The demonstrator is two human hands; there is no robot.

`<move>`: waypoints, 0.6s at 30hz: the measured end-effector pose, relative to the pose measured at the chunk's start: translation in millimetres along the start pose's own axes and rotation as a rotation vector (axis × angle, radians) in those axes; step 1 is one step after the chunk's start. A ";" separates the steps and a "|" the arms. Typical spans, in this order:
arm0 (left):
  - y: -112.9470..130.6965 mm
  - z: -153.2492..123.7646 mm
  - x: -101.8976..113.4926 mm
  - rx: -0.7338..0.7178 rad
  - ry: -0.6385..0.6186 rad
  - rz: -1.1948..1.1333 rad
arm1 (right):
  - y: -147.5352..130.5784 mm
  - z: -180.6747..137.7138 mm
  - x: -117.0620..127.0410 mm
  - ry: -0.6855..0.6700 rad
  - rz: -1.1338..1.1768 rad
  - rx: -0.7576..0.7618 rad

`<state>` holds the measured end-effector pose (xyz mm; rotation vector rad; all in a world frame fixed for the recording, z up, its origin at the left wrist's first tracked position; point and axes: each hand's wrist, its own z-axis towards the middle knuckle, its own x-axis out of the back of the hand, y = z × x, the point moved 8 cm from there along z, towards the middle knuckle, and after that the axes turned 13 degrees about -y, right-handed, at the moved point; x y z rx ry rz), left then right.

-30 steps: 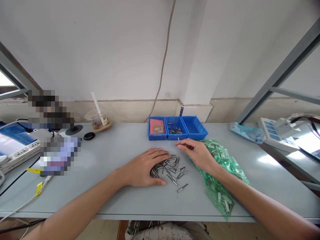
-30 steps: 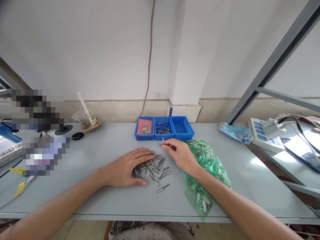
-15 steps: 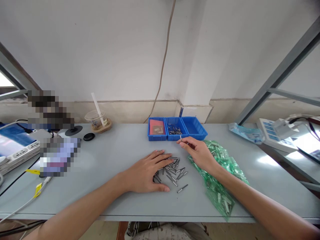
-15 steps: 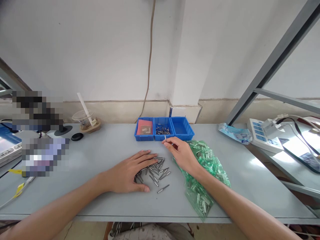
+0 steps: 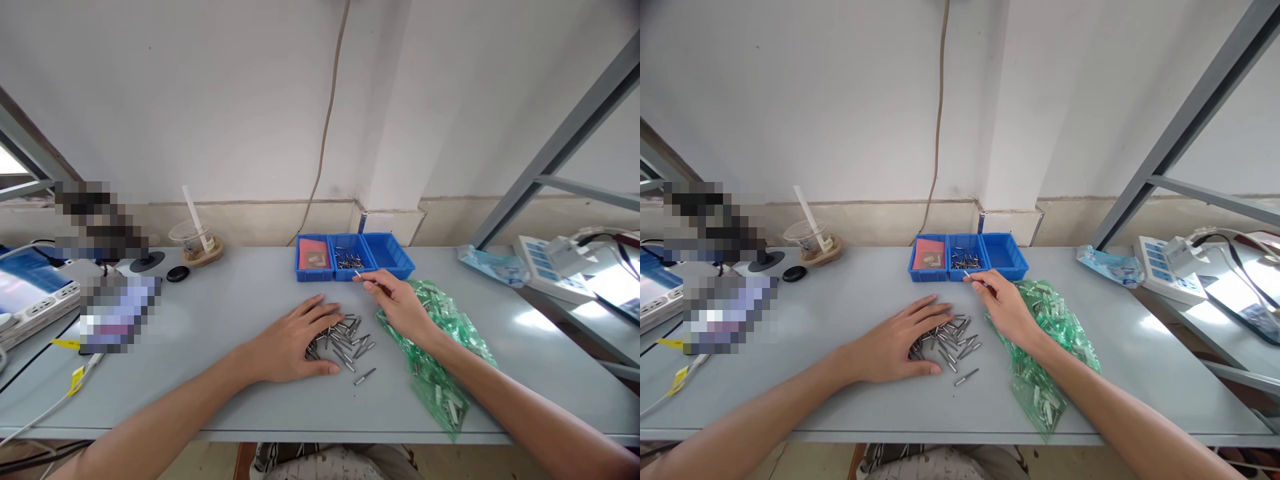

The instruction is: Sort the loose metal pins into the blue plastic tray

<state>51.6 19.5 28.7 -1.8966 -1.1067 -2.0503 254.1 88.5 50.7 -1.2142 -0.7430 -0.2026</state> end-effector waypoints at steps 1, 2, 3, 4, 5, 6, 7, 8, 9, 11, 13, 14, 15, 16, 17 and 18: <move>-1.1 -0.1 -0.1 0.012 0.001 0.003 | -0.5 0.0 0.8 0.008 -0.002 -0.001; -1.8 -0.3 0.0 0.019 0.002 0.005 | -0.8 -0.1 1.7 0.016 0.000 -0.005; -1.9 -0.4 0.2 0.020 0.004 0.007 | -1.0 0.0 2.4 0.020 0.004 -0.011; -1.8 -0.6 0.5 0.018 0.007 0.009 | -1.1 0.0 3.0 0.022 0.010 -0.019; -1.3 -0.7 0.8 0.013 0.011 0.011 | -1.2 0.1 3.3 0.021 0.017 -0.027; -0.8 -0.9 1.1 0.008 0.014 0.013 | -1.6 0.1 3.6 0.021 0.023 -0.031; -0.5 -1.0 1.2 0.005 0.016 0.015 | -2.0 0.2 3.8 0.022 0.027 -0.032; -0.3 -1.1 1.1 0.003 0.015 0.017 | -2.5 0.2 4.0 0.023 0.030 -0.031; -0.1 -1.2 0.8 0.001 0.014 0.019 | -2.8 0.4 3.9 0.024 0.032 -0.029; 0.0 -1.5 0.2 -0.002 0.012 0.020 | -2.7 0.7 3.6 0.027 0.037 -0.023; -0.1 -1.7 -0.1 -0.007 0.016 0.018 | -1.7 0.9 3.2 0.033 0.042 -0.018; -0.2 -1.8 -0.2 -0.010 0.018 0.018 | -0.9 1.0 3.1 0.036 0.044 -0.018; -0.5 -1.7 -0.3 -0.011 0.020 0.017 | -0.1 1.0 2.9 0.038 0.046 -0.020; -0.8 -1.6 -0.5 -0.012 0.022 0.017 | 0.6 0.9 2.6 0.038 0.048 -0.021; -1.1 -1.5 -0.7 -0.013 0.023 0.016 | 1.1 0.9 2.2 0.036 0.049 -0.024; -1.4 -1.5 -0.7 -0.014 0.026 0.016 | 1.4 0.8 1.7 0.031 0.050 -0.027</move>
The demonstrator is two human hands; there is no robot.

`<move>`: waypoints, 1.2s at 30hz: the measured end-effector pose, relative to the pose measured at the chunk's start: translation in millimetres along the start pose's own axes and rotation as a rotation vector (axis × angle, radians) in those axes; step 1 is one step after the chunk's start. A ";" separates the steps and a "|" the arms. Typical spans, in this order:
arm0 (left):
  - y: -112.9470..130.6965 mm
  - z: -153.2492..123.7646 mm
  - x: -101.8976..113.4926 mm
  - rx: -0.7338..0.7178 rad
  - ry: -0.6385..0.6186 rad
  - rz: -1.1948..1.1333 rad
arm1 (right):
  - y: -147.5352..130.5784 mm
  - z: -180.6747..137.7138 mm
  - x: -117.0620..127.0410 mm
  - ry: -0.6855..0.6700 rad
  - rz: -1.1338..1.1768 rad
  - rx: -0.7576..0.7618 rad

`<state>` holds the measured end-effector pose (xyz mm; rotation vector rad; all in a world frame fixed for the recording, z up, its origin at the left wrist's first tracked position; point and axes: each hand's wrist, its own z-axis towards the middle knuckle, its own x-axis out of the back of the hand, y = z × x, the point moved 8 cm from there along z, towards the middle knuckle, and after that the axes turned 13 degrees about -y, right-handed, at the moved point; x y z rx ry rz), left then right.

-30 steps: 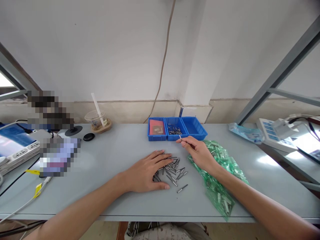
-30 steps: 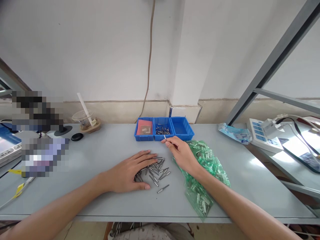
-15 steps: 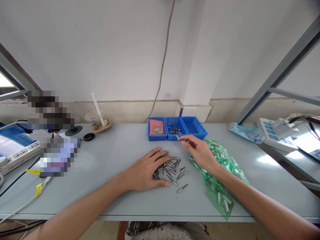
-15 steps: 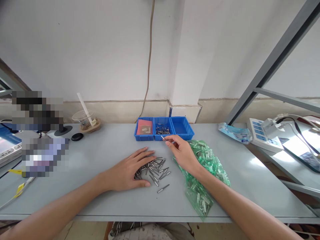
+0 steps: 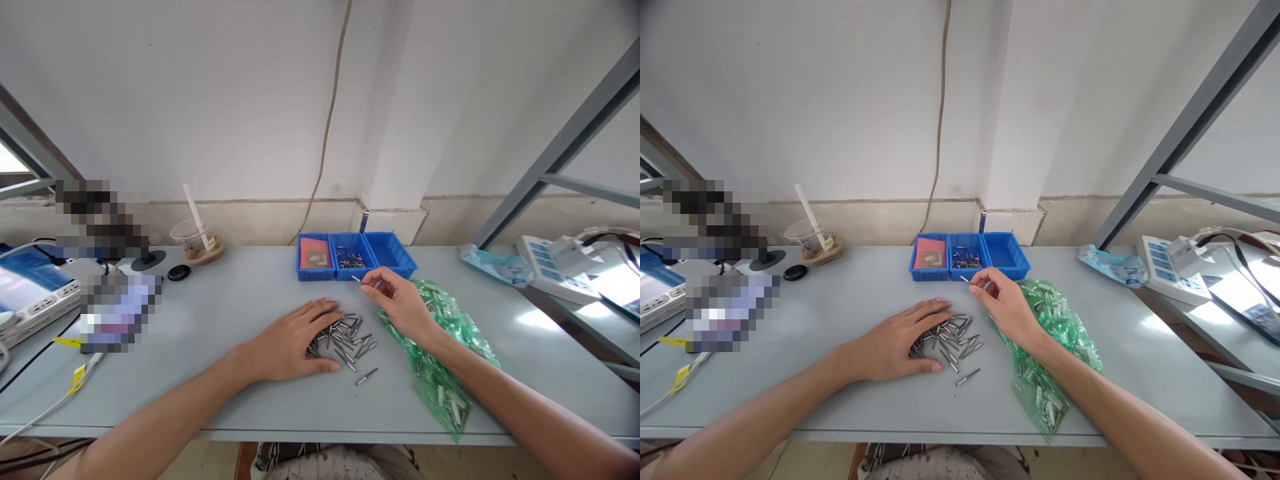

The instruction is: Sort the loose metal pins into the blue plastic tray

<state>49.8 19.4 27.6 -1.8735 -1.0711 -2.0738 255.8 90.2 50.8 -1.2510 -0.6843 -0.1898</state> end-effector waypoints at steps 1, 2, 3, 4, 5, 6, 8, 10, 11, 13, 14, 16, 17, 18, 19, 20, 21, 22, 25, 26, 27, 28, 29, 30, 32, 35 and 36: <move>-0.3 0.0 0.1 -0.002 0.004 -0.002 | 0.0 -0.1 -0.6 -0.006 -0.001 -0.002; -0.4 -0.1 0.1 -0.004 0.007 -0.005 | -0.1 -0.1 -1.2 -0.013 -0.003 -0.004; -0.5 -0.2 0.1 -0.007 0.008 -0.009 | -0.4 -0.1 -1.7 -0.018 -0.006 -0.005; -0.3 -0.2 0.0 -0.011 0.008 -0.013 | -0.8 -0.1 -2.2 -0.023 -0.008 -0.004; -0.1 -0.3 -0.1 -0.016 0.007 -0.017 | -1.3 -0.1 -2.8 -0.027 -0.008 -0.001; 0.3 -0.4 0.0 -0.022 0.007 -0.021 | -1.8 -0.1 -3.3 -0.031 -0.007 0.004; 1.4 -0.5 0.4 -0.033 0.006 -0.025 | -2.2 0.1 -4.3 -0.039 -0.003 0.010; 2.2 -0.5 1.2 -0.037 0.004 -0.024 | -1.3 0.4 -5.4 -0.049 0.010 0.007; 2.7 -0.4 1.5 -0.039 0.003 -0.022 | -0.4 0.6 -5.9 -0.053 0.023 0.001; 3.7 -0.3 2.2 -0.042 -0.001 -0.018 | 2.4 1.3 -7.0 -0.064 0.058 -0.015; 4.2 -0.3 2.4 -0.045 -0.003 -0.018 | 3.8 1.8 -7.5 -0.070 0.076 -0.022; 4.8 -0.3 2.4 -0.048 -0.009 -0.017 | 6.2 2.6 -8.6 -0.080 0.107 -0.034; 4.7 -0.3 2.2 -0.047 -0.010 -0.017 | 7.0 3.0 -8.9 -0.084 0.118 -0.038; 4.4 -0.4 2.1 -0.045 -0.009 -0.016 | 7.6 3.3 -9.2 -0.086 0.126 -0.040; 4.0 -0.4 1.8 -0.043 -0.007 -0.013 | 8.0 3.4 -9.3 -0.086 0.133 -0.042; 3.5 -0.3 1.5 -0.041 -0.005 -0.011 | 8.3 3.4 -9.4 -0.087 0.138 -0.046; 3.0 -0.2 1.2 -0.040 -0.002 -0.008 | 8.6 3.3 -9.6 -0.089 0.144 -0.050; 2.4 -0.1 0.7 -0.039 -0.001 -0.006 | 8.8 3.0 -9.6 -0.088 0.148 -0.054; 1.6 0.7 -0.5 -0.040 -0.007 -0.006 | 8.8 2.2 -9.3 -0.086 0.155 -0.059; 1.6 0.9 -0.7 -0.042 -0.009 -0.009 | 8.7 2.0 -9.3 -0.087 0.152 -0.058; 1.7 1.1 -0.8 -0.044 -0.011 -0.011 | 8.5 1.9 -9.2 -0.089 0.150 -0.056; 1.8 1.2 -1.0 -0.044 -0.015 -0.012 | 8.3 1.9 -9.3 -0.091 0.148 -0.053; 1.8 1.3 -1.1 -0.043 -0.018 -0.012 | 8.1 1.9 -9.4 -0.093 0.147 -0.050; 1.8 1.3 -1.2 -0.041 -0.023 -0.010 | 7.9 1.9 -9.4 -0.094 0.146 -0.049; 1.8 1.2 -1.5 -0.040 -0.028 -0.005 | 7.4 1.9 -9.4 -0.095 0.145 -0.050; 2.3 0.6 -0.9 -0.050 -0.015 0.000 | 6.9 1.9 -9.2 -0.092 0.145 -0.057; 2.6 0.4 -0.7 -0.055 -0.009 0.001 | 6.9 1.9 -9.1 -0.090 0.146 -0.059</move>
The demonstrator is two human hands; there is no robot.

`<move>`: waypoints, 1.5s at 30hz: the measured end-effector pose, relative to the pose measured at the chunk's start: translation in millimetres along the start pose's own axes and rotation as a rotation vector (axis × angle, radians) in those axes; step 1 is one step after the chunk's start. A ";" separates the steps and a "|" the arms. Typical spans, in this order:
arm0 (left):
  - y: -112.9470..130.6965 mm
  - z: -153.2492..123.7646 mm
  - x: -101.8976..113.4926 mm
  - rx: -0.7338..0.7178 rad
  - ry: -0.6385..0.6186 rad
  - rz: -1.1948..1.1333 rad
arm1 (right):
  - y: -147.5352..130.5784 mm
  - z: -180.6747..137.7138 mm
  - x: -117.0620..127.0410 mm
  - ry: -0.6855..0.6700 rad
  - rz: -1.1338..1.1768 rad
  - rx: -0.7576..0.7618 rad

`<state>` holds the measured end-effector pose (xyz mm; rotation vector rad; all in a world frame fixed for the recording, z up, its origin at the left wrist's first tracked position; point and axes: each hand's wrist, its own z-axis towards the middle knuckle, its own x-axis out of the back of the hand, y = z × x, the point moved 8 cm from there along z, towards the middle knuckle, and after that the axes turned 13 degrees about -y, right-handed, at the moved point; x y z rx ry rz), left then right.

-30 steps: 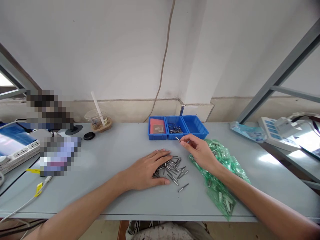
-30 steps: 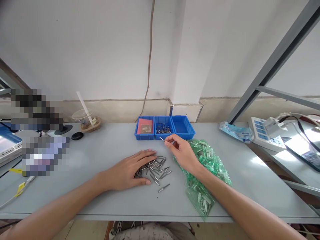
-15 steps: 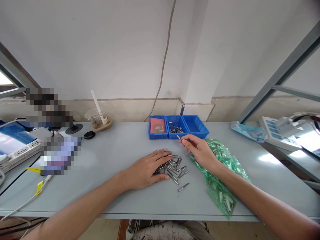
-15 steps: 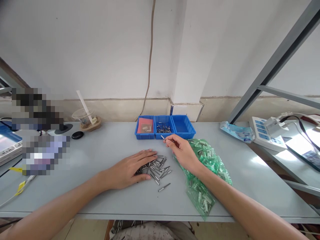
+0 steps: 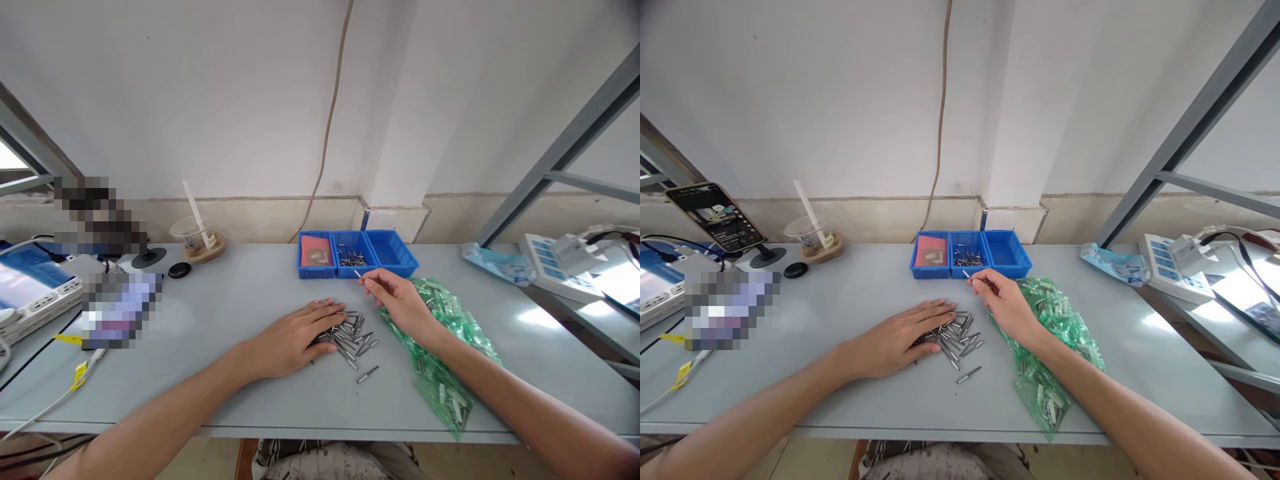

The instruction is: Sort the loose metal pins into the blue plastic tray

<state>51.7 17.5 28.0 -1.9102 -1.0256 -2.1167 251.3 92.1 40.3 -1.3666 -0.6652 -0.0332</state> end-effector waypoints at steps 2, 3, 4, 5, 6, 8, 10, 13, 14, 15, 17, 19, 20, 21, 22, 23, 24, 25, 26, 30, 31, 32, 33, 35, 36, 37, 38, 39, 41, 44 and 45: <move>0.2 0.0 -0.3 -0.002 0.004 0.007 | 0.3 0.1 0.3 0.004 0.001 -0.002; 0.0 0.2 -0.7 0.002 0.002 0.011 | 0.5 0.1 0.4 0.006 0.000 -0.002; -0.1 0.4 -1.0 0.006 0.000 0.014 | 0.8 0.2 0.5 0.008 0.000 -0.002; -0.2 0.5 -1.2 0.010 -0.001 0.016 | 1.1 0.2 0.5 0.010 -0.001 -0.002; -0.2 0.7 -1.2 0.011 0.000 0.017 | 1.3 0.2 0.4 0.011 -0.001 -0.002; 0.1 0.8 -0.9 0.011 0.002 0.015 | 1.2 0.1 0.2 0.011 0.000 -0.004; 0.5 0.9 -0.9 0.009 0.000 0.016 | 0.6 -0.2 0.3 0.013 0.003 -0.007; 0.9 0.8 -0.9 0.002 0.003 0.019 | -0.7 -0.7 1.0 0.021 0.003 -0.011; 0.9 0.6 -0.7 -0.001 0.009 0.020 | -1.1 -0.9 1.2 0.023 0.001 -0.013; 1.0 0.5 -0.6 -0.004 0.014 0.020 | -1.4 -1.0 1.3 0.024 0.000 -0.014; 0.9 0.4 -0.5 -0.006 0.019 0.021 | -2.2 -1.2 1.3 0.024 0.001 -0.013; 1.1 0.4 -0.3 -0.008 0.021 0.018 | -3.1 -1.5 1.3 0.024 0.000 -0.010; 1.3 0.4 -0.1 -0.008 0.020 0.015 | -3.5 -1.7 1.4 0.026 0.000 -0.010; 1.5 0.5 0.1 -0.010 0.019 0.011 | -3.7 -1.8 1.5 0.026 0.001 -0.012; 1.8 0.6 0.2 -0.011 0.018 0.008 | -3.7 -2.0 1.6 0.026 0.002 -0.014; 1.9 0.7 0.4 -0.011 0.016 0.006 | -3.6 -2.0 1.8 0.026 0.004 -0.016; 1.9 0.7 0.4 -0.010 0.014 0.005 | -3.3 -2.1 1.9 0.025 0.006 -0.019; 1.8 0.7 0.2 -0.008 0.011 0.006 | -3.0 -2.0 2.1 0.025 0.008 -0.020; 1.6 0.7 0.2 -0.005 0.010 0.007 | -2.8 -1.9 2.2 0.026 0.008 -0.019; 1.1 0.4 -0.3 -0.007 0.013 0.005 | -2.4 -1.1 2.7 0.034 0.002 -0.014; 1.1 0.4 -0.2 -0.009 0.016 0.002 | -2.5 -1.0 2.9 0.037 0.001 -0.013; 1.0 0.5 -0.3 -0.009 0.016 -0.001 | -2.5 -0.9 3.0 0.040 0.000 -0.011; 0.9 0.6 -0.4 -0.007 0.015 -0.004 | -2.5 -0.8 3.2 0.042 0.000 -0.009; 0.8 0.7 -0.4 -0.006 0.013 -0.007 | -2.1 -0.8 3.6 0.045 0.001 -0.005; 1.0 0.8 -0.3 -0.007 0.012 -0.009 | -1.6 -0.9 3.9 0.048 0.001 -0.005; 1.3 0.7 0.0 -0.009 0.014 -0.010 | -1.1 -1.1 4.3 0.051 0.002 -0.005; 1.7 0.5 0.5 -0.013 0.017 -0.011 | -0.6 -1.2 4.7 0.054 0.003 -0.006; 2.2 0.3 0.9 -0.017 0.021 -0.010 | -0.1 -1.3 5.1 0.058 0.004 -0.007; 2.6 0.0 1.1 -0.021 0.022 -0.011 | 0.4 -1.4 5.8 0.063 0.006 -0.007; 2.9 -0.5 1.2 -0.025 0.027 -0.016 | 0.6 -1.2 6.2 0.067 0.009 -0.008; 2.9 -0.6 1.2 -0.025 0.029 -0.018 | 0.6 -1.1 6.3 0.068 0.010 -0.009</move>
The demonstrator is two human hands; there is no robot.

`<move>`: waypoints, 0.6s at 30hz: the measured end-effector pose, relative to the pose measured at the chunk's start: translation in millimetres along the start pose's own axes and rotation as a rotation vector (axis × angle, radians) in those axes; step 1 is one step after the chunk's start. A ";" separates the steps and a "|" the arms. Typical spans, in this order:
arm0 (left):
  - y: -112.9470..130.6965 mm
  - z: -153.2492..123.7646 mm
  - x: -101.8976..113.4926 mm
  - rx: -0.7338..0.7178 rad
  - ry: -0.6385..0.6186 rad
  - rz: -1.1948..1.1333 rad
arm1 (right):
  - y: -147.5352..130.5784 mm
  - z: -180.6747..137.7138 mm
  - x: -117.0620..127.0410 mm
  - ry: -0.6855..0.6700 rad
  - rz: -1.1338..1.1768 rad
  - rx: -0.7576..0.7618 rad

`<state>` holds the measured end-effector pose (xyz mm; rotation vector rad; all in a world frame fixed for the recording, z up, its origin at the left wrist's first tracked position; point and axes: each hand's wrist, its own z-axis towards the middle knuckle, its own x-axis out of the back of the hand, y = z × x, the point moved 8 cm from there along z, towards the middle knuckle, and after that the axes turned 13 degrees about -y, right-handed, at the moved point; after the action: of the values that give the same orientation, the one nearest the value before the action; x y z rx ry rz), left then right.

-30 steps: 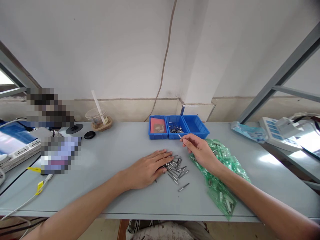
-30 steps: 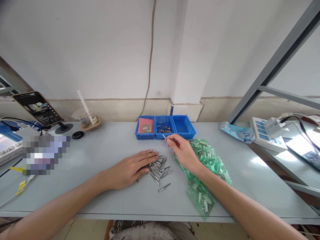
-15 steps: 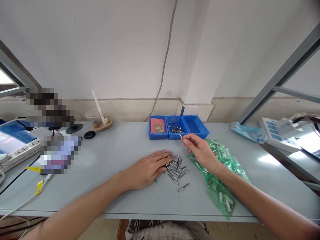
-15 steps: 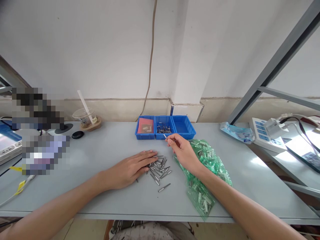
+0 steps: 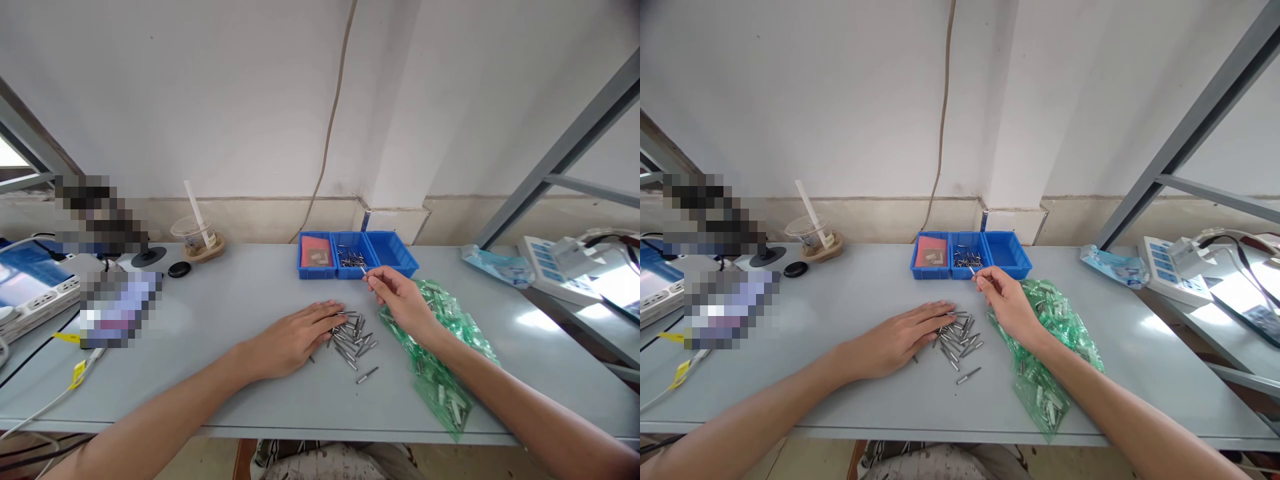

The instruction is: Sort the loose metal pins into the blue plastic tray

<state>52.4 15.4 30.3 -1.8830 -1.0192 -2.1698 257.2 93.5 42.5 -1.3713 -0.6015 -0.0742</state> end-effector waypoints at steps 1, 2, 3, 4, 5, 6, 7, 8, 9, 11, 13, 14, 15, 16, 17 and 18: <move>0.0 0.0 0.0 0.001 0.000 0.000 | 0.0 0.1 0.0 0.001 0.001 -0.001; 0.0 0.0 -0.1 0.002 -0.001 0.001 | 0.0 0.1 0.1 0.003 0.003 -0.003; 0.0 0.1 -0.3 0.004 -0.005 0.003 | -0.1 0.1 0.1 0.004 0.005 -0.003; 0.1 0.2 -0.2 0.004 -0.006 0.006 | -0.5 0.0 0.2 0.007 0.006 -0.001; 0.3 0.4 -0.1 0.002 -0.005 0.008 | -0.9 -0.1 0.2 0.010 0.005 0.002; 0.3 0.5 0.0 0.001 -0.004 0.008 | -1.4 -0.2 0.2 0.012 0.004 0.004; 0.2 0.6 0.1 0.000 -0.002 0.006 | -1.8 -0.3 0.3 0.014 0.003 0.006; -0.1 0.7 0.1 0.000 0.001 0.003 | -2.2 -0.3 0.4 0.016 0.003 0.007; -0.7 0.8 0.0 0.003 0.003 0.000 | -2.4 -0.3 0.5 0.017 0.004 0.006; -2.3 0.6 -0.5 0.011 0.006 -0.008 | -2.9 -0.1 1.0 0.021 0.007 0.006; -3.5 0.2 -0.7 0.018 0.011 -0.013 | -3.2 0.1 1.4 0.023 0.010 0.009; -3.9 0.0 -0.8 0.021 0.011 -0.015 | -3.1 0.1 1.5 0.024 0.011 0.009; -4.2 -0.2 -0.9 0.024 0.011 -0.017 | -2.9 0.1 1.5 0.023 0.011 0.009; -4.3 -0.4 -0.7 0.025 0.013 -0.018 | -2.4 0.0 1.4 0.022 0.011 0.008; -4.2 -0.5 -0.6 0.026 0.014 -0.017 | -1.9 -0.2 1.1 0.020 0.011 0.005; -4.1 -0.5 -0.5 0.027 0.014 -0.015 | -1.5 -0.5 1.0 0.020 0.011 0.002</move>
<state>50.1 18.2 28.1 -1.8517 -1.0570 -2.1634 257.6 93.0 44.3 -1.3707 -0.5773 -0.0784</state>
